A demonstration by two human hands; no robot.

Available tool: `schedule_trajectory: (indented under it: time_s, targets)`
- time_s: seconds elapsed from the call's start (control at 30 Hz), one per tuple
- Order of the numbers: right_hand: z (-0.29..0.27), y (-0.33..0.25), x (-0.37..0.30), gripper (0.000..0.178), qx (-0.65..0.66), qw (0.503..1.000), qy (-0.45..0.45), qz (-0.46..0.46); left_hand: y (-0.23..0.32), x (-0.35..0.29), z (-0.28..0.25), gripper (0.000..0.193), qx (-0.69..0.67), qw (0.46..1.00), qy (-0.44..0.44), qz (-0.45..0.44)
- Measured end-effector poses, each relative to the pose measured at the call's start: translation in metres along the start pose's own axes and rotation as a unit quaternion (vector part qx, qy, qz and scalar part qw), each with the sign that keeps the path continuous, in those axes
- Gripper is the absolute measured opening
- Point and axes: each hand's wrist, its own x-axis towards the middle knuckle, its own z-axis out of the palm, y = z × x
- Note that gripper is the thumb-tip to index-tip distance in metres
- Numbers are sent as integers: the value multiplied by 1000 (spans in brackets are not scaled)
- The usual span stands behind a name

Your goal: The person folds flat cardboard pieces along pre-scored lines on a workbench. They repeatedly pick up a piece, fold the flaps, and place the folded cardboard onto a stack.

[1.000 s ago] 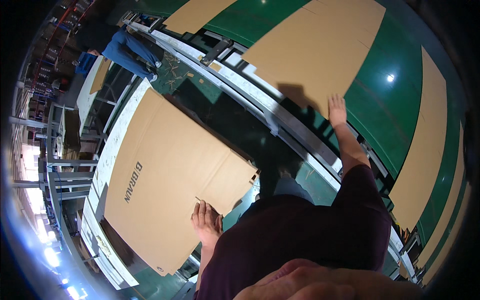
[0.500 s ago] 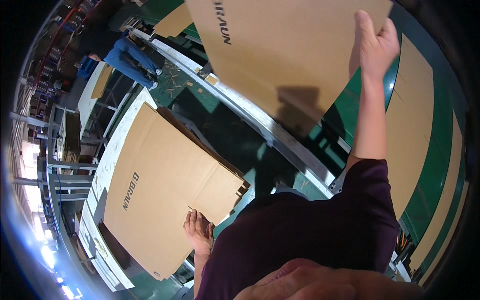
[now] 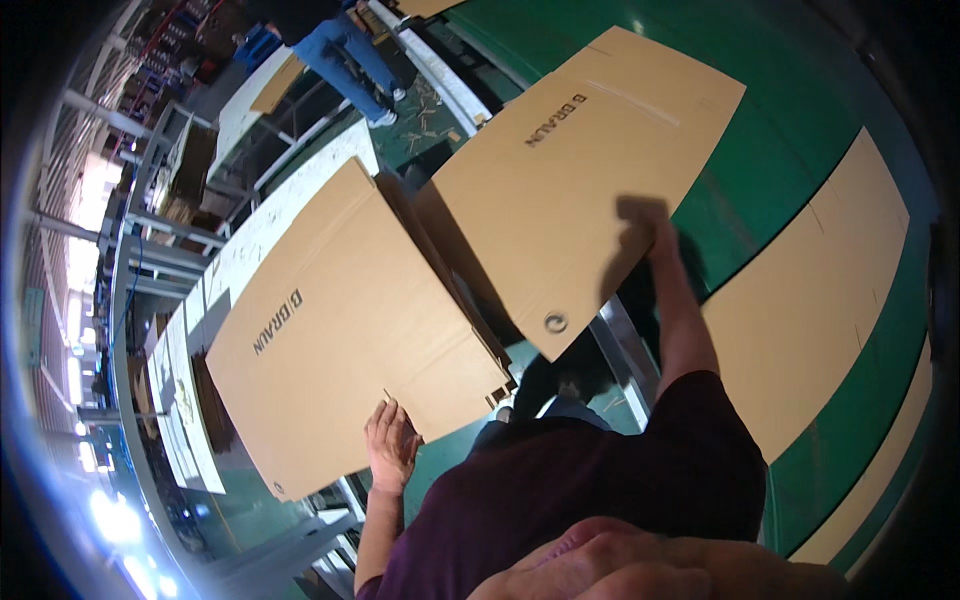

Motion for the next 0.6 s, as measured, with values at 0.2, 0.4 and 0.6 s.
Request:
schedule_trajectory:
  time_s: [0.2,0.4,0.6]
  targets:
    - [93,-177,-21,16,-76,989,79,-100,0,0,-2,63,-17,1000,19,17]
    - [144,-236,-108,11,-25,977,-23,-209,1,1,-1,58,-23,998,47,25]
    - [225,-160,-241,18,-96,978,-108,-150,-5,-5,3,56,-36,996,79,37]
